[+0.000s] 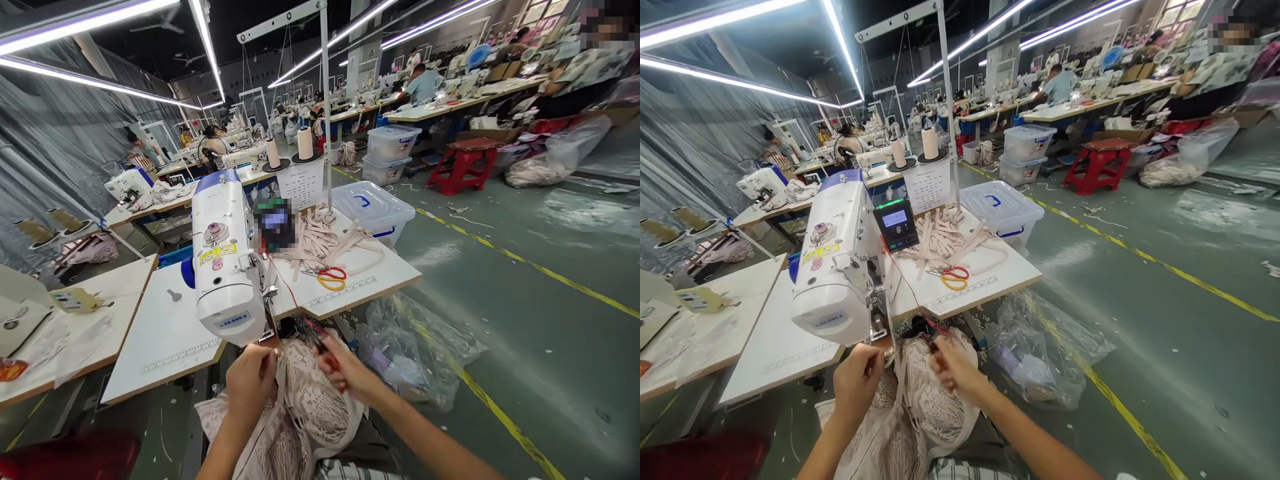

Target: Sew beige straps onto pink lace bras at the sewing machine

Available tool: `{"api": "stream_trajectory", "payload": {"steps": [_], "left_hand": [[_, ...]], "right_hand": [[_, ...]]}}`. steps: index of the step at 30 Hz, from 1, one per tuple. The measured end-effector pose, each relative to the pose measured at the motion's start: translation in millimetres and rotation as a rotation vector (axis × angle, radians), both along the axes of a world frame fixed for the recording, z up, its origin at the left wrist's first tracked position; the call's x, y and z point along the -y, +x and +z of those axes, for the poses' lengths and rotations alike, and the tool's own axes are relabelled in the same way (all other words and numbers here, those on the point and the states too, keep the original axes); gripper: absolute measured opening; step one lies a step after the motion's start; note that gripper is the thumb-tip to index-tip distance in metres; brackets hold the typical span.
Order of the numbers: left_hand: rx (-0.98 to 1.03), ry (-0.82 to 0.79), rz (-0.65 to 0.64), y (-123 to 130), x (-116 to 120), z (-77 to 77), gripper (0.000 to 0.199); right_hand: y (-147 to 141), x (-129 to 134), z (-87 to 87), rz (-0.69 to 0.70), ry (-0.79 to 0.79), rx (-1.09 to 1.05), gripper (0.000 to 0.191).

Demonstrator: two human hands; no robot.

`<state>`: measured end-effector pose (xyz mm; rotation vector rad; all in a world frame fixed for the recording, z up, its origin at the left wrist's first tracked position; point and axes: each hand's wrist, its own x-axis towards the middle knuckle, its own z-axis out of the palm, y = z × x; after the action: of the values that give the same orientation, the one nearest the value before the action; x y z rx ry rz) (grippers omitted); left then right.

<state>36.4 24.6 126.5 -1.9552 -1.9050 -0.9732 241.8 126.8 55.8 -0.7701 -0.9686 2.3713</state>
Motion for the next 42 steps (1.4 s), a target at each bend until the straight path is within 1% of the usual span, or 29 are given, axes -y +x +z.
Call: {"api": "stream_trajectory", "payload": {"steps": [2, 4, 6, 7, 10, 13, 18, 20, 22, 25, 28, 31, 33, 34, 36, 38, 39, 40, 42], "left_hand": [[0.069, -0.034, 0.104, 11, 1, -0.8, 0.018], [0.105, -0.050, 0.166, 21, 2, -1.6, 0.019], [0.104, -0.035, 0.187, 27, 3, -6.0, 0.017], [0.098, -0.021, 0.189, 28, 3, -10.0, 0.015], [0.100, -0.006, 0.172, 28, 4, -24.3, 0.010], [0.106, 0.005, 0.142, 28, 6, -32.2, 0.011], [0.108, 0.057, 0.094, 28, 4, -34.6, 0.010], [0.118, 0.075, 0.104, 27, 3, -35.6, 0.010], [0.117, 0.064, 0.157, 26, 2, -36.8, 0.010], [0.102, 0.030, 0.231, 25, 1, -38.7, 0.012], [0.097, 0.052, 0.193, 25, 1, -40.4, 0.011], [0.092, 0.094, 0.113, 26, 1, -41.5, 0.010], [0.095, 0.103, 0.090, 27, 1, -42.1, 0.011], [0.097, 0.095, 0.100, 26, 0, -42.4, 0.011], [0.096, 0.050, 0.170, 25, -1, -43.5, 0.012], [0.100, -0.019, 0.266, 21, -5, -44.8, 0.018], [0.107, -0.050, 0.309, 19, -7, -45.4, 0.022], [0.118, -0.076, 0.349, 16, -10, -45.8, 0.025], [0.140, -0.108, 0.418, 12, -15, -46.3, 0.029]], "right_hand": [[-19, 24, 6.4, 0.129, -0.116, -0.066, 0.065], [-32, 44, 15.2, 0.176, -0.179, -0.131, 0.062], [-42, 54, 20.9, 0.146, -0.175, -0.172, 0.060], [-45, 56, 21.2, 0.109, -0.157, -0.196, 0.058], [-52, 57, 14.9, 0.052, -0.119, -0.226, 0.051], [-54, 58, 9.5, 0.038, -0.099, -0.247, 0.048], [-56, 54, 6.5, -0.005, -0.023, -0.270, 0.042], [-54, 51, 5.4, -0.014, -0.016, -0.250, 0.041], [-50, 49, 4.5, 0.004, -0.037, -0.224, 0.043], [-45, 49, 3.8, 0.072, -0.067, -0.208, 0.044], [-48, 51, 2.7, 0.101, -0.041, -0.231, 0.045], [-57, 51, 0.9, 0.061, -0.019, -0.237, 0.045], [-62, 51, 0.0, 0.027, -0.021, -0.231, 0.043], [-63, 51, -0.3, 0.010, -0.020, -0.228, 0.042], [-62, 49, -1.8, -0.020, -0.010, -0.214, 0.040], [-54, 42, -6.9, -0.019, 0.042, -0.163, 0.040], [-47, 36, -11.9, -0.016, 0.094, -0.113, 0.040], [-40, 28, -18.9, -0.026, 0.170, -0.040, 0.040], [-21, 7, -39.2, -0.105, 0.400, 0.199, 0.039]]}}
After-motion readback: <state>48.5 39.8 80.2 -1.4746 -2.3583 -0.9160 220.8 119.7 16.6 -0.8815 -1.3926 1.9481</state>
